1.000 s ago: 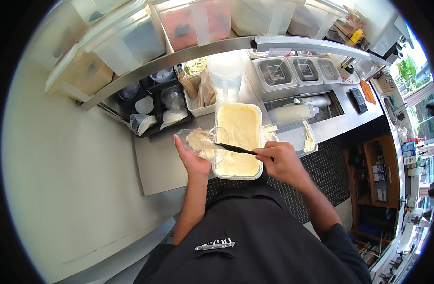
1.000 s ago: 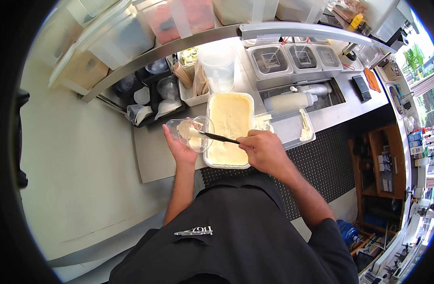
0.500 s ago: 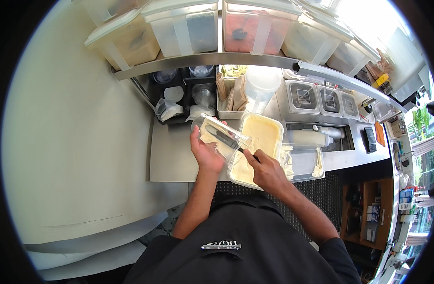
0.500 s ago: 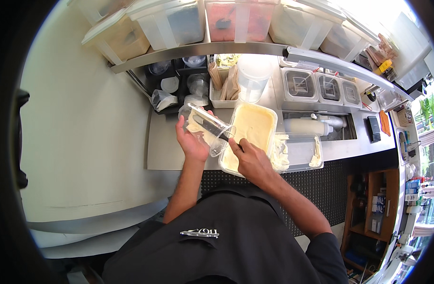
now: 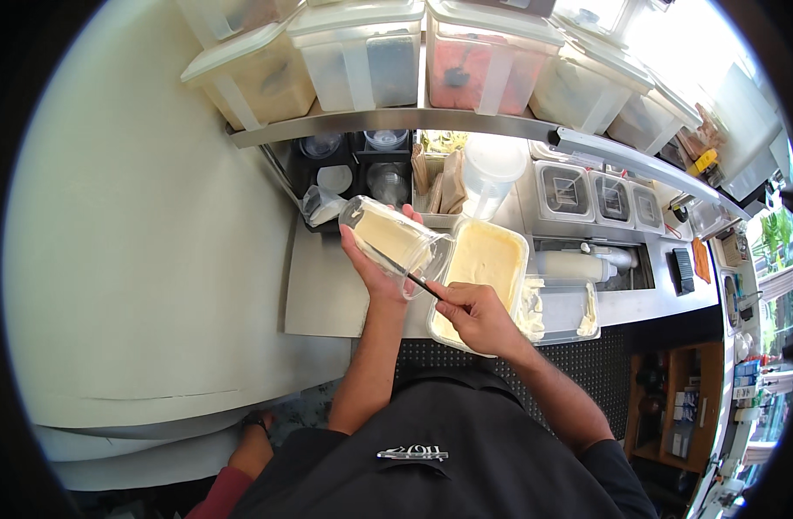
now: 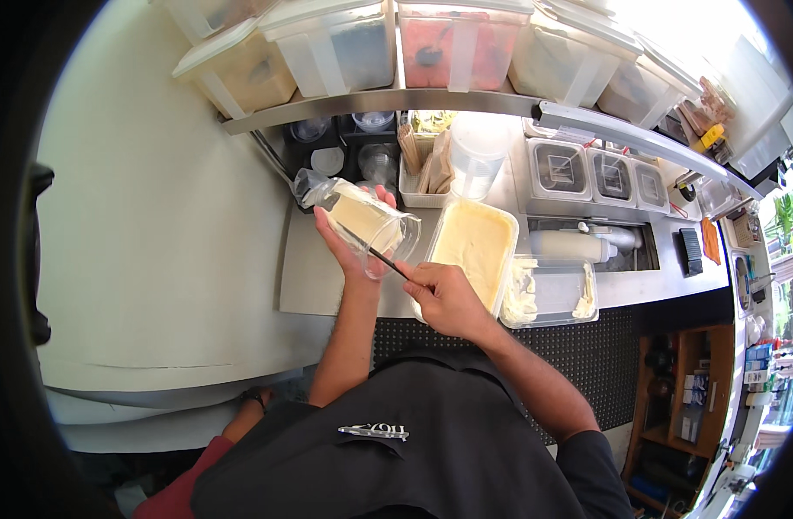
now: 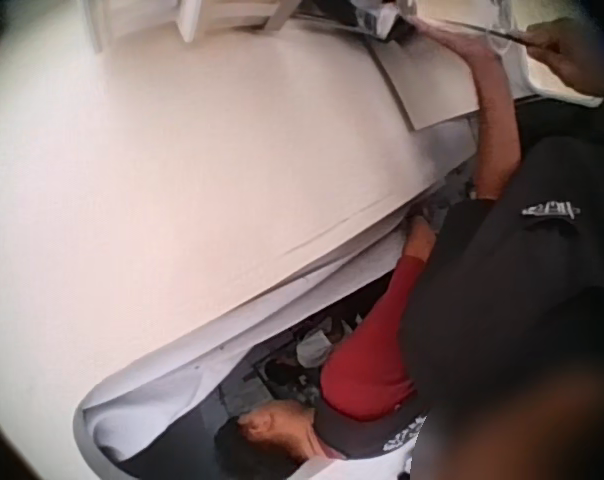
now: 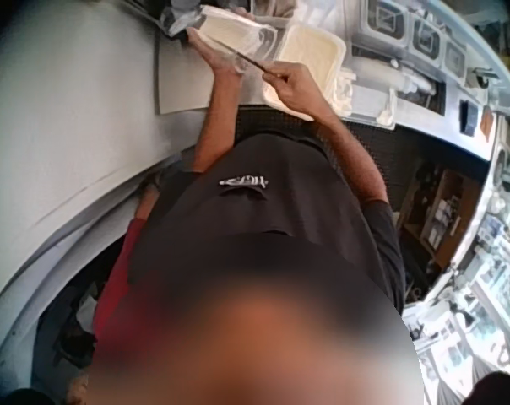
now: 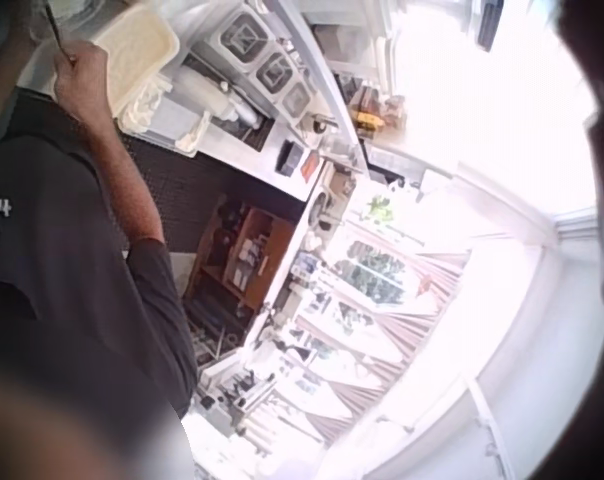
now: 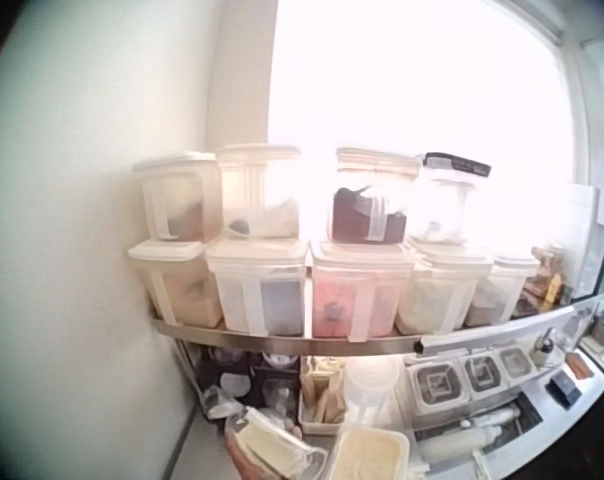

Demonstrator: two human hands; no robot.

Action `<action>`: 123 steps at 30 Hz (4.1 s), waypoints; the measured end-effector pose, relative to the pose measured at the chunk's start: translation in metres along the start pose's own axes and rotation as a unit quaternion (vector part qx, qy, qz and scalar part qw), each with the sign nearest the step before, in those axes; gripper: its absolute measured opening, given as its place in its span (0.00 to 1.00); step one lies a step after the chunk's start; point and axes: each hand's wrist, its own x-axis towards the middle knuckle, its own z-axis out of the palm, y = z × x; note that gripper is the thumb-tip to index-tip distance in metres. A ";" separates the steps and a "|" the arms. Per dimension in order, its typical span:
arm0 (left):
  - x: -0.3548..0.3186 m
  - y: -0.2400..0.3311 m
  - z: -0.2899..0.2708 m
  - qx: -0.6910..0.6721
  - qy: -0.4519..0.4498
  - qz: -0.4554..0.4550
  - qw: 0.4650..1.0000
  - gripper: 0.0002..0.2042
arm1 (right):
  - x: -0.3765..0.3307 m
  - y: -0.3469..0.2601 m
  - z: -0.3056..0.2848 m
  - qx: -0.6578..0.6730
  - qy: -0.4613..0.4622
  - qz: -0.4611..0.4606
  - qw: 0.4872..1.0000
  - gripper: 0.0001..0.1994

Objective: The person retrieves a container of cream from the refrigerator, scoops it into a plastic cup, adds a dark crumbly topping, and pours a liquid from a pitcher into the cup. The person then returns the cream container to the refrigerator.

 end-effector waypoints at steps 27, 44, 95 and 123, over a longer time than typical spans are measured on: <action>0.023 0.026 0.017 -0.037 -0.032 0.034 0.998 0.32 | 0.029 -0.029 -0.004 -0.082 0.038 -0.067 0.994 0.21; 0.021 0.053 0.026 -0.014 -0.173 -0.038 0.984 0.33 | 0.030 -0.024 0.028 -0.311 0.065 -0.091 0.944 0.18; 0.049 0.097 -0.016 -0.082 -0.245 -0.129 0.957 0.33 | 0.010 -0.031 0.027 -0.082 -0.019 -0.117 0.990 0.25; 0.035 0.064 -0.002 -0.013 -0.093 -0.064 0.994 0.31 | 0.026 -0.020 0.023 -0.497 0.122 -0.229 0.828 0.21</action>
